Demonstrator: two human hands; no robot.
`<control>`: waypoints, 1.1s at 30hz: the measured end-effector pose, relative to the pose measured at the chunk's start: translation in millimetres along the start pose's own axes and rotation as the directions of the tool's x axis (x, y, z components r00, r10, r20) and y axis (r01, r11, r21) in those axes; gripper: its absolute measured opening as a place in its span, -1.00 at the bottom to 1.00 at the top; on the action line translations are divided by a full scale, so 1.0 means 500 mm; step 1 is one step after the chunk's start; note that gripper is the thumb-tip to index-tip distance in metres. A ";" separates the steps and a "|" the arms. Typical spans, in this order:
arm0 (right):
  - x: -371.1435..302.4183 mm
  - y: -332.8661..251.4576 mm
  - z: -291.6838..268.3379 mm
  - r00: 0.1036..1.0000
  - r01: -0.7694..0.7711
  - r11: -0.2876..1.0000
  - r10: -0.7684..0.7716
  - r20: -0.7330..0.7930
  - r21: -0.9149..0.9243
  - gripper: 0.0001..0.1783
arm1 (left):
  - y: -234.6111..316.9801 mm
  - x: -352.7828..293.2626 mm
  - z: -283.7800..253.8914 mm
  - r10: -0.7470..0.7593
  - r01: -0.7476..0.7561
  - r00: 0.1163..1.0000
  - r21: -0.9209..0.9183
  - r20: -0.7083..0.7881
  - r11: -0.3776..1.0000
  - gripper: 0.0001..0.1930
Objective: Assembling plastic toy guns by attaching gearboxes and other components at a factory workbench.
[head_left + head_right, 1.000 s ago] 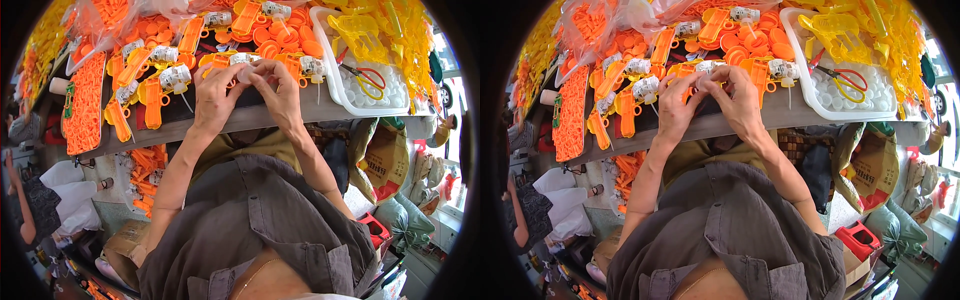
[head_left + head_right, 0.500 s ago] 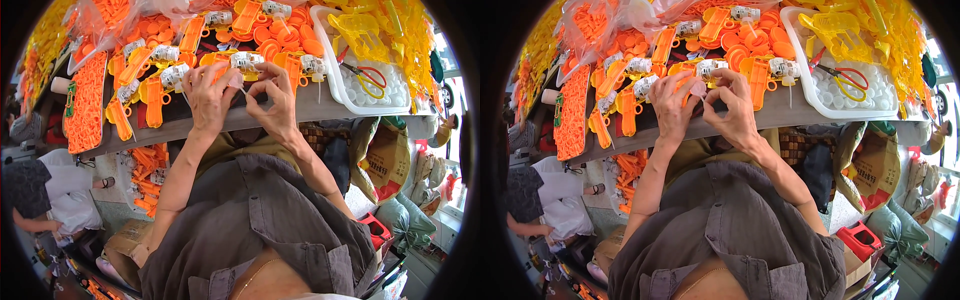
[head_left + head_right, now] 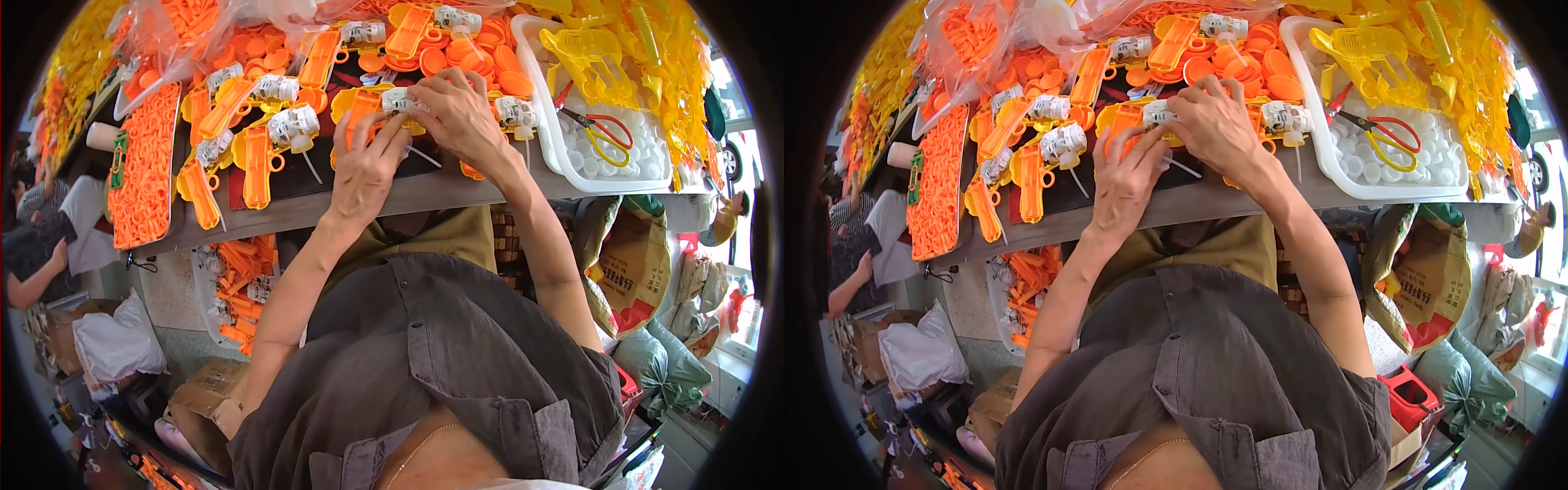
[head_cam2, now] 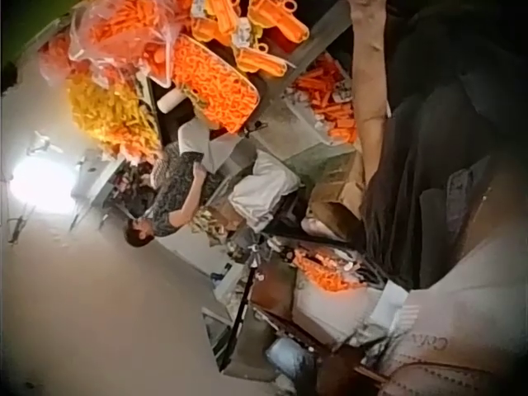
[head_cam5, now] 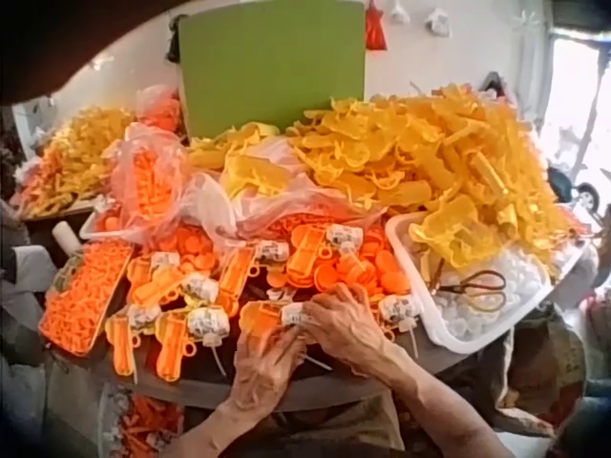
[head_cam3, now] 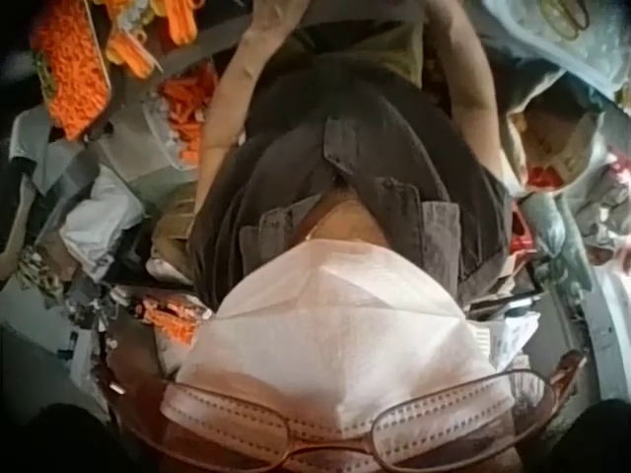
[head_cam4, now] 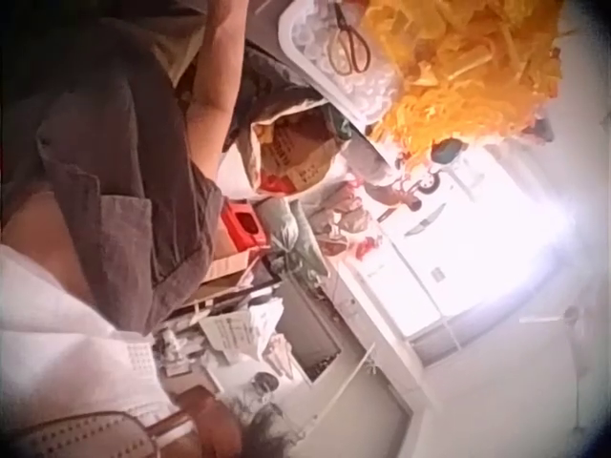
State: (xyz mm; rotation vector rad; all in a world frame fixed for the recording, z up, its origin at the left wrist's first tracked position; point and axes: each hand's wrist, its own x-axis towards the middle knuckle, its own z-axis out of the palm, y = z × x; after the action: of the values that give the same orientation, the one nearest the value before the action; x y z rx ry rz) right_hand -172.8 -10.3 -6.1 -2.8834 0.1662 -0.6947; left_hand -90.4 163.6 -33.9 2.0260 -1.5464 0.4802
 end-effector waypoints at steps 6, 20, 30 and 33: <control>0.047 -0.012 -0.015 0.975 -0.164 0.983 0.149 0.167 0.077 -0.58 | -0.011 -0.012 0.001 0.077 -0.080 0.996 0.053 0.050 0.995 -0.67; 0.093 0.003 -0.013 0.894 -0.194 0.980 0.192 0.405 -0.036 -0.55 | -0.018 -0.017 -0.056 -0.229 0.280 0.960 -0.530 0.161 0.801 -0.62; 0.083 0.019 0.017 0.944 -0.154 0.988 0.143 0.299 0.015 -0.73 | -0.045 0.047 0.001 0.135 -0.145 0.989 -0.203 -0.063 0.968 -0.76; 0.081 0.019 0.021 0.939 -0.165 0.986 0.156 0.307 0.003 -0.76 | -0.049 0.052 0.003 0.254 -0.254 0.967 -0.120 -0.014 0.960 -0.73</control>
State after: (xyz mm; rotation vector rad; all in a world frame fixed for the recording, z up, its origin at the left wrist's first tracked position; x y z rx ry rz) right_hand -132.8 -24.3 0.5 -2.8615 0.3414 -0.2136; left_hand -59.8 147.6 -25.2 1.7459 -1.8022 0.4687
